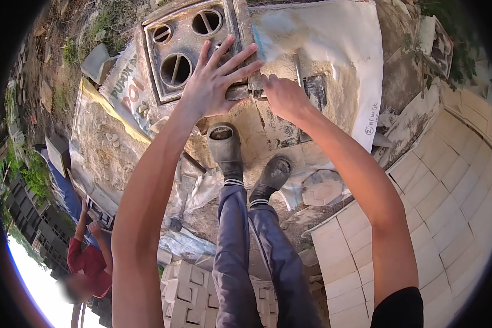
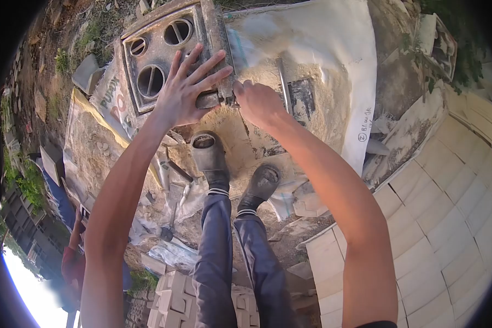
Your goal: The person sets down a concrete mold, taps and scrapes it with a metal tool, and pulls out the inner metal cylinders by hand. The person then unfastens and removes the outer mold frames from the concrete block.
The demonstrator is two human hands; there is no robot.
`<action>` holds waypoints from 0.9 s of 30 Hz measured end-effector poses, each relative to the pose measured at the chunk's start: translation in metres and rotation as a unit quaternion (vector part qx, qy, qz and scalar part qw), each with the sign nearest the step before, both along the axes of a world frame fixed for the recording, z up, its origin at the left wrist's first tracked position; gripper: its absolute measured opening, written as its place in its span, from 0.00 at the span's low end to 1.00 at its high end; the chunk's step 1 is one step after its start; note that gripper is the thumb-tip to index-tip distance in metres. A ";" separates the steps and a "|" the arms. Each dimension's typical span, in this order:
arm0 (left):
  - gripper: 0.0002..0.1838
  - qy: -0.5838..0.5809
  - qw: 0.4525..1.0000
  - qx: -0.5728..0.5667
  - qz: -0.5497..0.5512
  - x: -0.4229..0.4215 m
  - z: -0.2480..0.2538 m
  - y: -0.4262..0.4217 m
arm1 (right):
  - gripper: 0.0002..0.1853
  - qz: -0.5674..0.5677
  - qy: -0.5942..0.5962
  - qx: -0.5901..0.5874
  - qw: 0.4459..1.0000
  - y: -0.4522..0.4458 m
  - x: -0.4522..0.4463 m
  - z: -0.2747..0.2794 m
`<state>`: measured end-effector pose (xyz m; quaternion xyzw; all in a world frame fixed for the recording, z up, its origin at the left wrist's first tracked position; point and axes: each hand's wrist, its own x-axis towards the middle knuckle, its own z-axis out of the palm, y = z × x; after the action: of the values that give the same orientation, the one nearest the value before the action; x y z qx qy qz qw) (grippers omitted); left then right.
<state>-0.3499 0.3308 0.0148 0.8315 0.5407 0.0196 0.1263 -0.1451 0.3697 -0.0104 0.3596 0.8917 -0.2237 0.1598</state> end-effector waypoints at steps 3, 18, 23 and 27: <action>0.48 -0.018 1.000 0.011 0.000 0.000 -0.001 -0.001 | 0.17 0.022 -0.034 -0.108 0.993 0.021 -0.003 -0.004; 0.47 -0.006 1.000 0.001 0.003 -0.002 -0.001 0.000 | 0.06 -0.008 0.022 0.068 0.997 -0.005 0.000 -0.003; 0.47 0.004 1.000 -0.011 0.004 -0.002 0.002 0.000 | 0.08 0.039 -0.014 -0.223 0.974 0.049 -0.012 -0.020; 0.47 -0.011 1.000 -0.001 0.006 -0.002 0.001 0.000 | 0.14 -0.095 -0.172 -0.522 0.830 0.049 -0.019 -0.007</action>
<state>-0.3523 0.3305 0.0155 0.8278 0.5444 0.0284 0.1329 -0.1637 0.4184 -0.0175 0.3381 0.5619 -0.6041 0.4528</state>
